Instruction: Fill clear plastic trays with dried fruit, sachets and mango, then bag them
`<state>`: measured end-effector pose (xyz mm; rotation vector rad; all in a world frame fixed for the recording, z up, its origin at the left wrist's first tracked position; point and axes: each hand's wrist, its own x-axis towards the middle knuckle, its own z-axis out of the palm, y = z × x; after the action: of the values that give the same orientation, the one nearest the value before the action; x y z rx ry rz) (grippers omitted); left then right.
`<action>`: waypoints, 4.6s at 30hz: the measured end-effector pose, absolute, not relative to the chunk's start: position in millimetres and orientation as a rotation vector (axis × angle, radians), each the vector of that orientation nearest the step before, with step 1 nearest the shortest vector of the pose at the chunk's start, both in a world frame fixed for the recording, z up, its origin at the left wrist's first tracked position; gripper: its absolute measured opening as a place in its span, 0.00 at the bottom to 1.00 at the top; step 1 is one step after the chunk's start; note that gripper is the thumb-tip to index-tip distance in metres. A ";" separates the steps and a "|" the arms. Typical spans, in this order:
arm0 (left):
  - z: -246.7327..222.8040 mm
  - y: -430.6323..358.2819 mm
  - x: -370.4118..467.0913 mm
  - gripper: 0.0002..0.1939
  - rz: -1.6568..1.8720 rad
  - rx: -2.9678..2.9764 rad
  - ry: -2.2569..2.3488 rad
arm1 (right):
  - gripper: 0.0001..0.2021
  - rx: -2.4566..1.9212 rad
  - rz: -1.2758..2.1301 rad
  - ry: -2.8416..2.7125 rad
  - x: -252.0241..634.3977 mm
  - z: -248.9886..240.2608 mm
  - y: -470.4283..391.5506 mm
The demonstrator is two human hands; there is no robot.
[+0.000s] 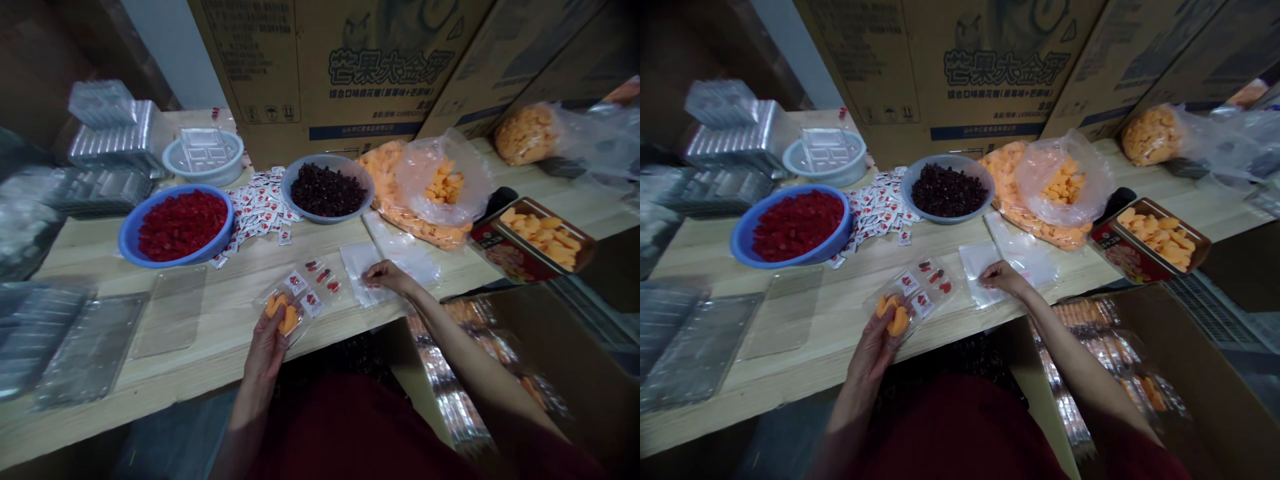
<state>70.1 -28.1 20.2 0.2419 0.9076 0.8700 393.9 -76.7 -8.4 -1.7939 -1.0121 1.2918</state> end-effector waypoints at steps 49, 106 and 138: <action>13.2 -32.3 66.3 0.15 0.872 0.243 0.883 | 0.25 -1.986 1.193 -1.250 391.3 -6.8 -62.1; 3.2 -75.4 197.8 0.16 0.787 0.822 0.905 | 0.07 -2.046 0.290 -1.405 287.4 30.0 -151.3; 23.8 -62.0 100.1 0.16 0.743 0.856 0.947 | 0.27 -1.726 0.217 -1.818 241.8 11.9 -170.8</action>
<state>100.1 -62.0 23.8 0.8559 0.9469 0.7434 241.8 -170.8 11.9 -1.7262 -1.8176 0.2171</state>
